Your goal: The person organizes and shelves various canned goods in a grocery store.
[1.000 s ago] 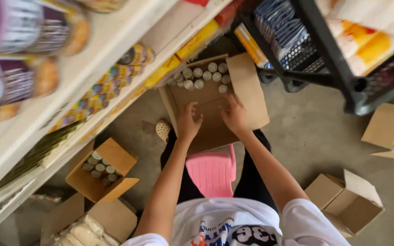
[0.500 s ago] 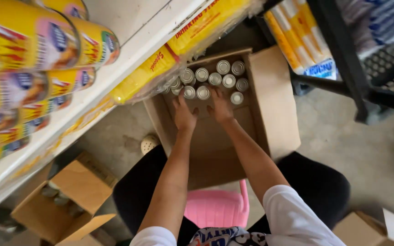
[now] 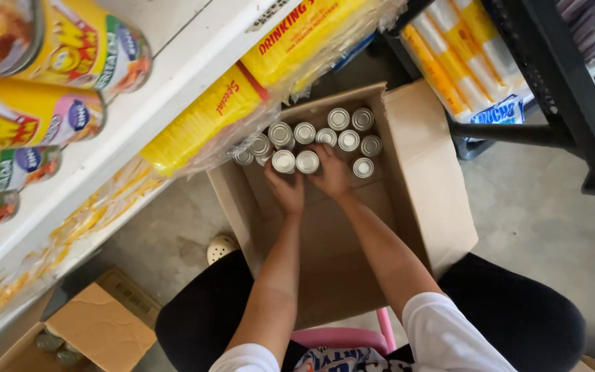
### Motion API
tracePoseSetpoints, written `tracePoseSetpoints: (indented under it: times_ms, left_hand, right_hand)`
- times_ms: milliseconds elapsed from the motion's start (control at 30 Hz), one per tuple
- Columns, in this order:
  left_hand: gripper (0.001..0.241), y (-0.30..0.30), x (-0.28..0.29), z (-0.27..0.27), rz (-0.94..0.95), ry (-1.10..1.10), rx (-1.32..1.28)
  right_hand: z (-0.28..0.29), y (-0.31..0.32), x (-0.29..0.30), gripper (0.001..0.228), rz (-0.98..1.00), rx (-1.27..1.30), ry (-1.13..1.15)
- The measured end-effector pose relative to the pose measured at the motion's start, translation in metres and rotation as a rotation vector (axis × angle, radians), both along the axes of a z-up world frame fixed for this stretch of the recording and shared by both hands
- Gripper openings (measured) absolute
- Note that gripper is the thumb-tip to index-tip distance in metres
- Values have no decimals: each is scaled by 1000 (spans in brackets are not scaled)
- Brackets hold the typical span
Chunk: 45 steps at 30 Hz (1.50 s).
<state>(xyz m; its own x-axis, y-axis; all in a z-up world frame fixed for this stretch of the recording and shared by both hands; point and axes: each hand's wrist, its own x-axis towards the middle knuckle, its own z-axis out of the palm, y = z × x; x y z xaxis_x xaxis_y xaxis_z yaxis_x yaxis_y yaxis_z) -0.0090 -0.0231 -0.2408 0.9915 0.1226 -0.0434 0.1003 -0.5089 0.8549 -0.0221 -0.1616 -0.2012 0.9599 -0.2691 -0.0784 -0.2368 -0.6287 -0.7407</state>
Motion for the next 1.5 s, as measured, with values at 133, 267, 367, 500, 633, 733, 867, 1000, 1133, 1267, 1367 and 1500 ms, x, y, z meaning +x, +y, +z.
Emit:
tracePoseSetpoints:
  times_ms: [133,267,367,500,633,733,867,1000,1133,1267,1367,1500]
  left_hand:
    - [81,6,0,12,-37,-99,-29]
    - [77,14,7,18,-69,-77,-43]
    - [72,22,8,29,-67,-88,-17]
    - [63,22,-1,15,-2,-148,-135]
    - [49,25,-12,31,-35,53,-730]
    - [39,24,-20,110,-136,275,-965]
    - [42,18,-20,191,-347,540,-1315]
    - [47,14,-42,230,-468,564,-1506]
    - [45,15,-57,228,-457,560,-1555]
    - [48,29,-71,266,-512,432,-1496]
    - [56,40,-74,311,-494,326,-1358]
    - [62,42,-58,306,-504,259,-1204]
  right_hand:
    - [13,2,-4,73,5,2,7]
    - [9,0,-6,75,39,-18,-106]
    - [15,3,-7,73,-167,76,256]
    - [-54,-8,-28,83,-361,478,-44]
    - [9,-18,-37,68,-349,1220,26]
    - [64,-28,-57,61,-219,1468,7]
    - [146,-41,-79,61,121,1648,-156]
    - [207,-30,-100,63,110,1687,-260]
    - [250,-9,-119,76,66,1507,-266]
    - [267,0,-136,78,30,1372,-310]
    - [288,2,-142,77,39,1352,-368]
    - [283,-12,-134,75,35,1268,-440]
